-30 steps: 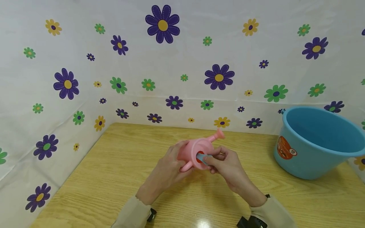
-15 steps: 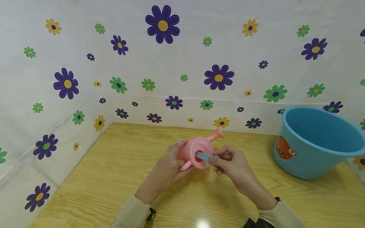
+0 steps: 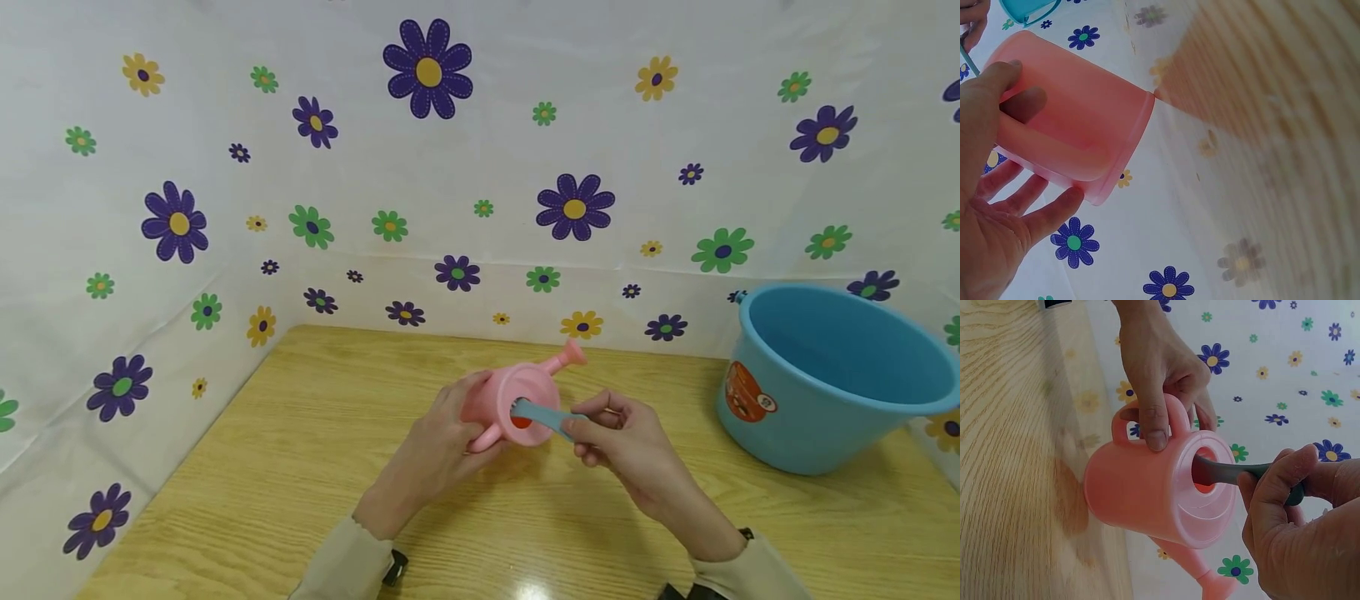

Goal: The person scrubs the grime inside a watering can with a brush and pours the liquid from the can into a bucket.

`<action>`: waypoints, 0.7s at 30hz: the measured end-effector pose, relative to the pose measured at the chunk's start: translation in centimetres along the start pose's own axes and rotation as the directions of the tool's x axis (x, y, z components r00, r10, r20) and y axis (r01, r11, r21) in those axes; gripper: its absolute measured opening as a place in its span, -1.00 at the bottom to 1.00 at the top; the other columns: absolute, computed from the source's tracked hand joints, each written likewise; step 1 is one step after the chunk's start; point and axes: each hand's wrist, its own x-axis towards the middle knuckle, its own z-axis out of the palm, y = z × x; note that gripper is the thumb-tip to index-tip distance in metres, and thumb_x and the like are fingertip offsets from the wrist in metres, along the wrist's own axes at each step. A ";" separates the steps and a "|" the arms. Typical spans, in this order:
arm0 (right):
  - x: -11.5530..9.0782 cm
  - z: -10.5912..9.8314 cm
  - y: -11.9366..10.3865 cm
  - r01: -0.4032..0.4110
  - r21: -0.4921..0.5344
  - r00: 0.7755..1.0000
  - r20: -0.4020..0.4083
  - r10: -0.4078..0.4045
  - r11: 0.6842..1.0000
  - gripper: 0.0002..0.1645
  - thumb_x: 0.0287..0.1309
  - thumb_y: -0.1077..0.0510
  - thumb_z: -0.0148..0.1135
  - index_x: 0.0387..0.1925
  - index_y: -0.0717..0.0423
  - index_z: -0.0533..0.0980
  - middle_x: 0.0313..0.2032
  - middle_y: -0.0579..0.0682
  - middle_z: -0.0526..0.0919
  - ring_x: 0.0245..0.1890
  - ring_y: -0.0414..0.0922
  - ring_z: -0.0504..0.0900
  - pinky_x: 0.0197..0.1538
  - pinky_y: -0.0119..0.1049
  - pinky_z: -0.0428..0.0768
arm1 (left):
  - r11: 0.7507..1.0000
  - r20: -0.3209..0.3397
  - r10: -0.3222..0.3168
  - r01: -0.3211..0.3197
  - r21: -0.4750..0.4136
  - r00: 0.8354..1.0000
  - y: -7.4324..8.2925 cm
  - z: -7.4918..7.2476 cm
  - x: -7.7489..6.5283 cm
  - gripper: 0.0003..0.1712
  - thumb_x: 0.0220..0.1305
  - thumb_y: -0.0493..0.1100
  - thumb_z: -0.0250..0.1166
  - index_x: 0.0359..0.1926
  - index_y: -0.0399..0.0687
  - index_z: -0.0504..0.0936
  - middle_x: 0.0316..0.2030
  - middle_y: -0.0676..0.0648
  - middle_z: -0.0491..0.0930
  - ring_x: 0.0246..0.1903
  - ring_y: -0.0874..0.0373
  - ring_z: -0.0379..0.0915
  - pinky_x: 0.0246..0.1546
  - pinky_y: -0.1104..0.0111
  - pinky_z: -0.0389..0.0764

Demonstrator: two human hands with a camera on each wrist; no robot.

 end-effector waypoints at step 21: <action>0.7 1.2 0.2 0.175 -0.322 0.985 0.064 -0.163 0.931 -0.80 0.26 0.28 0.36 -0.15 0.29 0.54 -0.38 0.06 0.72 -0.58 -0.19 0.54 -0.47 -0.39 0.59 | 1.000 0.003 0.007 -0.007 0.003 1.000 0.0 -0.1 -0.1 -0.60 0.16 -0.04 0.56 -0.70 -0.06 0.65 0.36 -0.20 0.43 0.32 -0.16 0.42 0.15 0.15 0.70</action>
